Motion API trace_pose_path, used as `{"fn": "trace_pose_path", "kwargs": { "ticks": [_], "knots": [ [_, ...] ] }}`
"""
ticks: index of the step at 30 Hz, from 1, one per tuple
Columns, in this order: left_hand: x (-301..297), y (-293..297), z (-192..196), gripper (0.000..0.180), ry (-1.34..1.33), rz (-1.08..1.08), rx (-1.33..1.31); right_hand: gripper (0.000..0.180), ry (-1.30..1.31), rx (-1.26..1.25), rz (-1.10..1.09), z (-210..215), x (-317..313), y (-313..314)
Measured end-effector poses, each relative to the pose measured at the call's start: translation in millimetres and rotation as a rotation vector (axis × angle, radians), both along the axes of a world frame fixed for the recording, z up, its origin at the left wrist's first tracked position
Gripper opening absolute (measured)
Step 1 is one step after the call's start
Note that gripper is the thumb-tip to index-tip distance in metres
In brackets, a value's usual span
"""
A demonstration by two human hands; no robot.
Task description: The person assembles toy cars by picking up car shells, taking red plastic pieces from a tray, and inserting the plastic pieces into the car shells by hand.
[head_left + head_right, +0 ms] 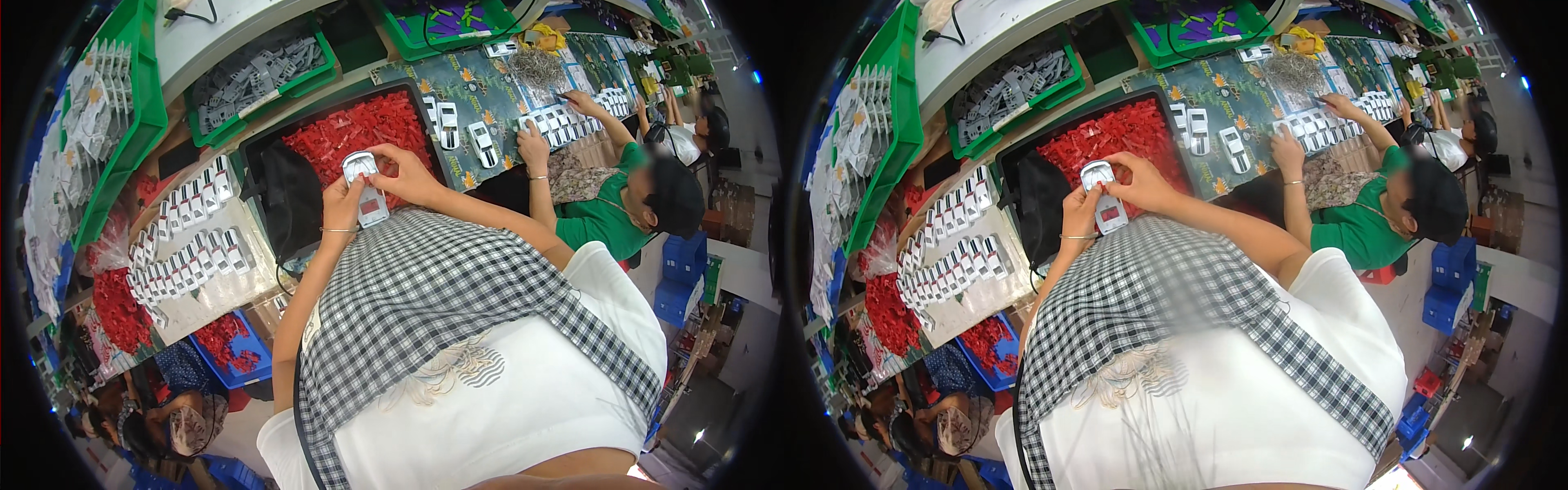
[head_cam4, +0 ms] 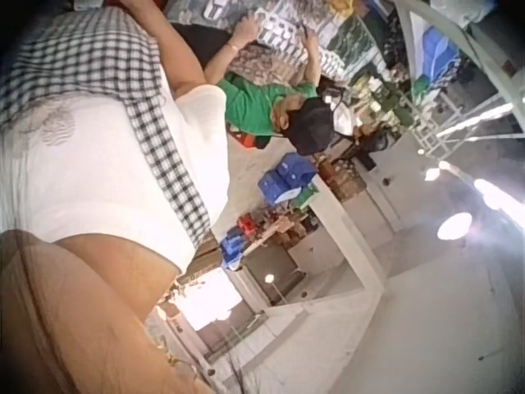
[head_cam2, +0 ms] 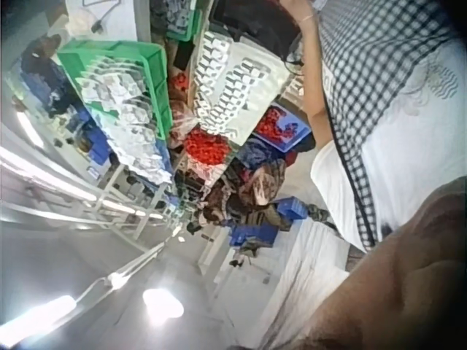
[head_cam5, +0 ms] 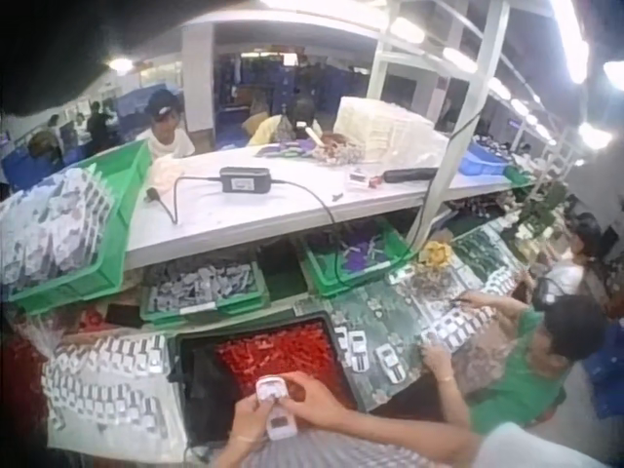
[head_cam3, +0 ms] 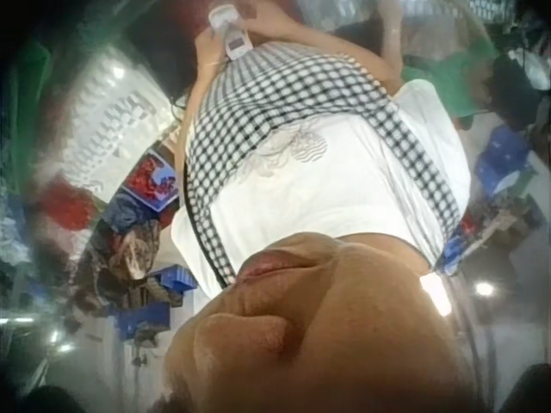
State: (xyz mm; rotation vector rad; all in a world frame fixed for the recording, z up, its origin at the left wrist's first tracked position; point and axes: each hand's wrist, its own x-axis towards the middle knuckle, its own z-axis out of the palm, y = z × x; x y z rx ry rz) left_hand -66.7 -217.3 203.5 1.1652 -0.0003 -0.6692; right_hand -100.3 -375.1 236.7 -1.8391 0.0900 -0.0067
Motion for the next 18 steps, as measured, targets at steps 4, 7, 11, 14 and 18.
{"fn": "trace_pose_path", "kwargs": {
  "ticks": [4, 7, 11, 14, 18],
  "knots": [
    [-1, -4, 6, 0.020, -0.138, -0.017, 0.110, 0.035, -0.054, -0.035, -0.043, -1, 2, 2],
    [-1, -6, 5, 0.019, -0.271, 0.001, 0.222, 0.032, -0.023, -0.094, -0.053, 3, 3, 2],
    [-4, -4, 4, 0.018, -0.377, 0.025, 0.303, 0.032, -0.018, -0.131, -0.041, 4, 5, 4],
    [-8, 1, 0, 0.018, -0.385, 0.071, 0.317, 0.031, 0.001, -0.140, -0.015, 1, 5, 10],
    [-19, 20, -11, 0.018, -0.388, 0.162, 0.320, 0.030, -0.080, -0.185, 0.075, -17, 7, 24]
  ]
}}
